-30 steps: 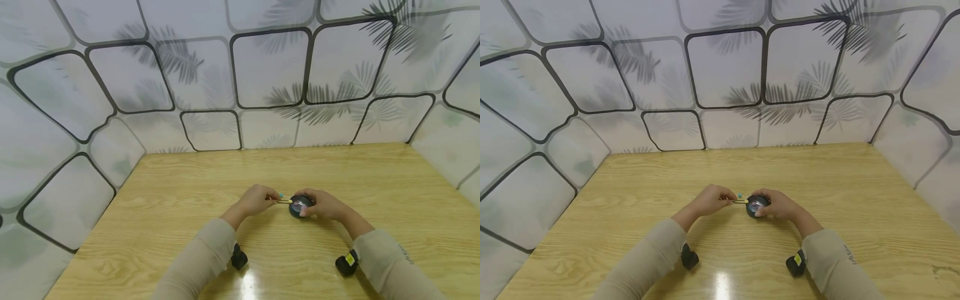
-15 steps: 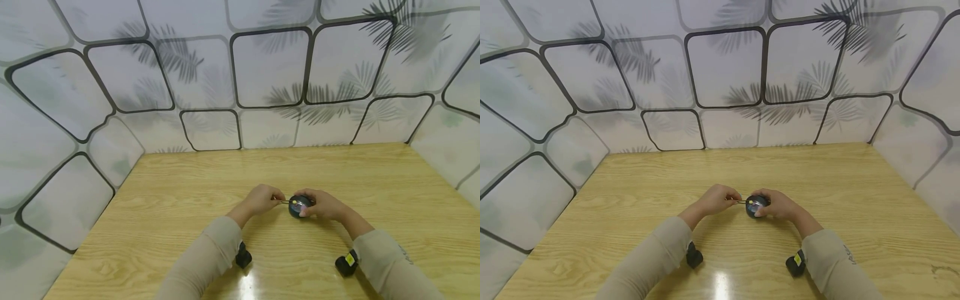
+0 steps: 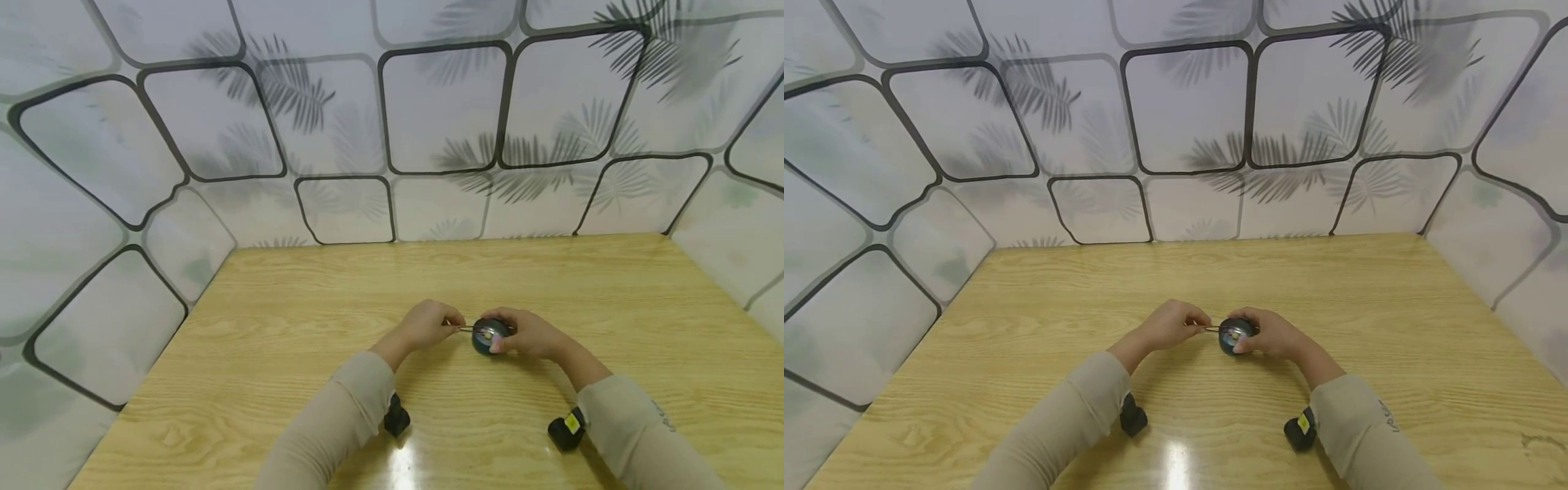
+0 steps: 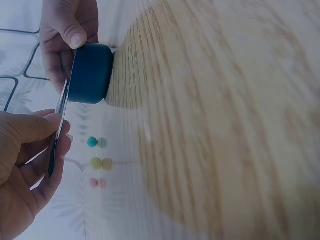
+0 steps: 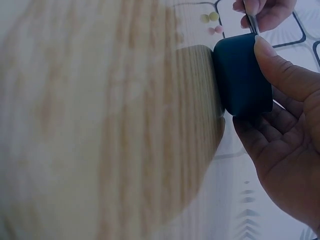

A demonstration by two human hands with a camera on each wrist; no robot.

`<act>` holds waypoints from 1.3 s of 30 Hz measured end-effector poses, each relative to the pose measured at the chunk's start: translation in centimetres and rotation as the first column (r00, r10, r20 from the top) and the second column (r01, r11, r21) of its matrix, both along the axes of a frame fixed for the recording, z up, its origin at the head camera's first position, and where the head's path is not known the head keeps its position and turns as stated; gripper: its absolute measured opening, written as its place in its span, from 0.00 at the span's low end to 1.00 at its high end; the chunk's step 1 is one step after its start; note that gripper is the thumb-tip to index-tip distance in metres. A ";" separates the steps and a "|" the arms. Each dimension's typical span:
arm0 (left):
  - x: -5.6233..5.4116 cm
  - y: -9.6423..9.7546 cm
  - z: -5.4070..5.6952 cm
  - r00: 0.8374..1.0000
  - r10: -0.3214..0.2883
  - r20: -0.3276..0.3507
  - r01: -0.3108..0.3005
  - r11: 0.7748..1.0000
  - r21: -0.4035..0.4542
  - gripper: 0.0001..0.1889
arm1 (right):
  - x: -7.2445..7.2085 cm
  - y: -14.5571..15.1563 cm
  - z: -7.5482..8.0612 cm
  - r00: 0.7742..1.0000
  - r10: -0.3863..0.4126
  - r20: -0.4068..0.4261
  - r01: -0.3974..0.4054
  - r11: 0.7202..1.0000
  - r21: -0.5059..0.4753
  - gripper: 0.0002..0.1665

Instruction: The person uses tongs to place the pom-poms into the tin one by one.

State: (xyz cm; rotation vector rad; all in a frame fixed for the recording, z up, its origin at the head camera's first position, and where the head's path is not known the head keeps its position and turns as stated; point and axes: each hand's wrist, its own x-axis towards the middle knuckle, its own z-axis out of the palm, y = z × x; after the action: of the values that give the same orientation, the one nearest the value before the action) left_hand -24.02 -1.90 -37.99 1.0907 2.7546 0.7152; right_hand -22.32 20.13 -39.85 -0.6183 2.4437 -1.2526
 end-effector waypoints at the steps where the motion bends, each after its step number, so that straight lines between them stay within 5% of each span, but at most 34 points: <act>1: 0.0 -0.1 0.0 1.000 0.003 0.003 -0.003 1.000 0.001 0.08 | 0.0 0.0 0.0 1.000 -0.001 -0.001 0.001 1.000 0.001 0.37; 15: 0.0 -1.6 0.0 0.995 0.073 0.067 -0.076 0.997 0.033 0.08 | 0.0 0.0 0.0 1.000 -0.003 0.007 0.003 1.000 -0.004 0.37; 39: -1.2 -4.6 -1.0 0.977 0.213 0.010 -0.212 0.977 -0.036 0.08 | 0.0 0.0 -0.2 0.999 -0.007 0.033 0.008 1.000 -0.020 0.39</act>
State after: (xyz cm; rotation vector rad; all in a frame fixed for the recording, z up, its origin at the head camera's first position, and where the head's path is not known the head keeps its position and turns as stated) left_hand -25.18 -6.50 -38.98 0.7881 2.8890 0.6917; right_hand -22.32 20.15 -40.02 -0.5896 2.4115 -1.2820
